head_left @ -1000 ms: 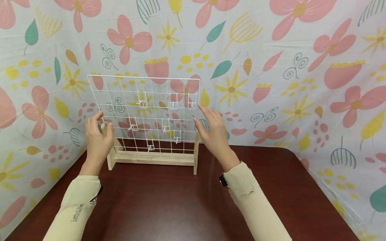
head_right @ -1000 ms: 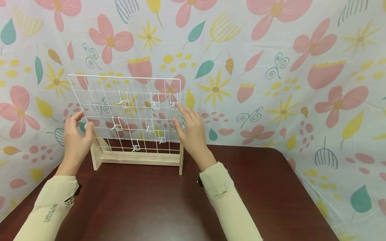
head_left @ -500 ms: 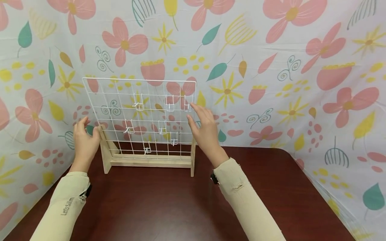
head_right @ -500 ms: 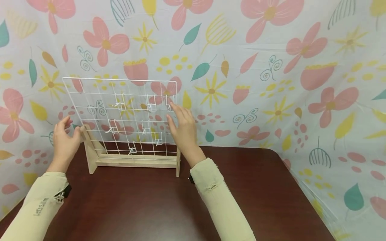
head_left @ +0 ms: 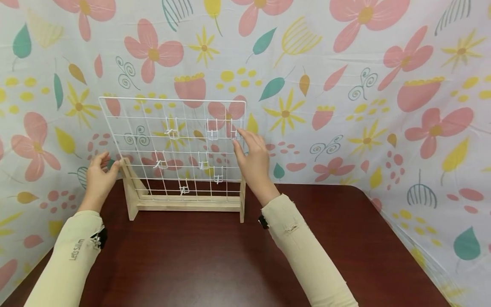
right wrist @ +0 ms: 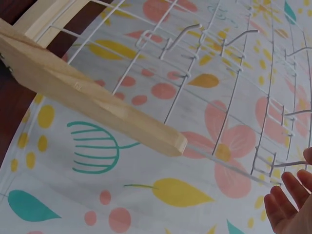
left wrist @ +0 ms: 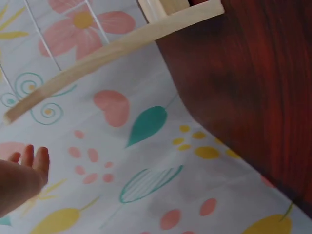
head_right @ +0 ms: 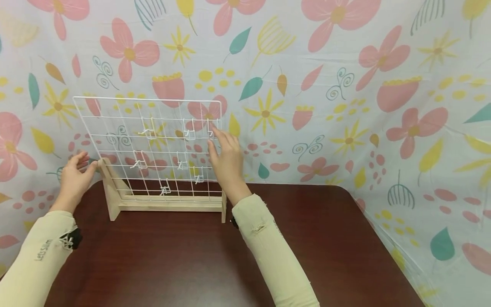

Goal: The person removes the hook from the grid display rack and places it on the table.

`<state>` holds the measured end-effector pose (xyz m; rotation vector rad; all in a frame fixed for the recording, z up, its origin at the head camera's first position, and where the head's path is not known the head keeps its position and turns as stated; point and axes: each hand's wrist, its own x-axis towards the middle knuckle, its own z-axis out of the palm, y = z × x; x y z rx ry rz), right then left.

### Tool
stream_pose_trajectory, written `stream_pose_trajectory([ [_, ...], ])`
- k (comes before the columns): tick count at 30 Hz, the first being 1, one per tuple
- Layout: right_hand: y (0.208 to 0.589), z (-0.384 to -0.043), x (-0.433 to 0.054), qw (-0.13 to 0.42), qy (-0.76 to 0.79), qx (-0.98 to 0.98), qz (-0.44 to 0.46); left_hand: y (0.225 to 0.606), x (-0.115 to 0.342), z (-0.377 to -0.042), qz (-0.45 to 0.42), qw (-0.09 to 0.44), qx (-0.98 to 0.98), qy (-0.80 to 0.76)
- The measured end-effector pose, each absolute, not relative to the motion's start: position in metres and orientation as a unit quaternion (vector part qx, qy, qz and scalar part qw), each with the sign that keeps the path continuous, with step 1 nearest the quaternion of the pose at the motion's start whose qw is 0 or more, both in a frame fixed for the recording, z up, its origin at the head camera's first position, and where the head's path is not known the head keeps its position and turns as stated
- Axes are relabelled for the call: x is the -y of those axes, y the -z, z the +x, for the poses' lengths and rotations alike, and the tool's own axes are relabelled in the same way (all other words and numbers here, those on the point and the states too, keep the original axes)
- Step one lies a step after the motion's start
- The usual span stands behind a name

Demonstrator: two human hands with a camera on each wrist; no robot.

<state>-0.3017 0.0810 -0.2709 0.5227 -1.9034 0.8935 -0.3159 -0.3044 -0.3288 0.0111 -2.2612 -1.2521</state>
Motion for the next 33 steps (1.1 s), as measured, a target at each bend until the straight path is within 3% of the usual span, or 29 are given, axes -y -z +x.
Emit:
stream_pose_trajectory([
  [5,0.269,-0.304,-0.075,0.464,-0.375,0.779,0.193,0.338,0.312,-0.321,-0.016,0.258,0.844,0.471],
  [14,0.268,-0.307,-0.068,0.467,-0.389,0.773,0.181,0.348,0.320,-0.328,-0.045,0.277,0.827,0.487],
  [23,0.267,-0.308,-0.072,0.471,-0.395,0.768,0.180,0.351,0.313,-0.330,-0.071,0.240,0.823,0.510],
  [33,0.272,-0.311,-0.072,0.494,-0.400,0.745,0.203,0.358,0.314,-0.336,-0.089,0.262,0.778,0.564],
])
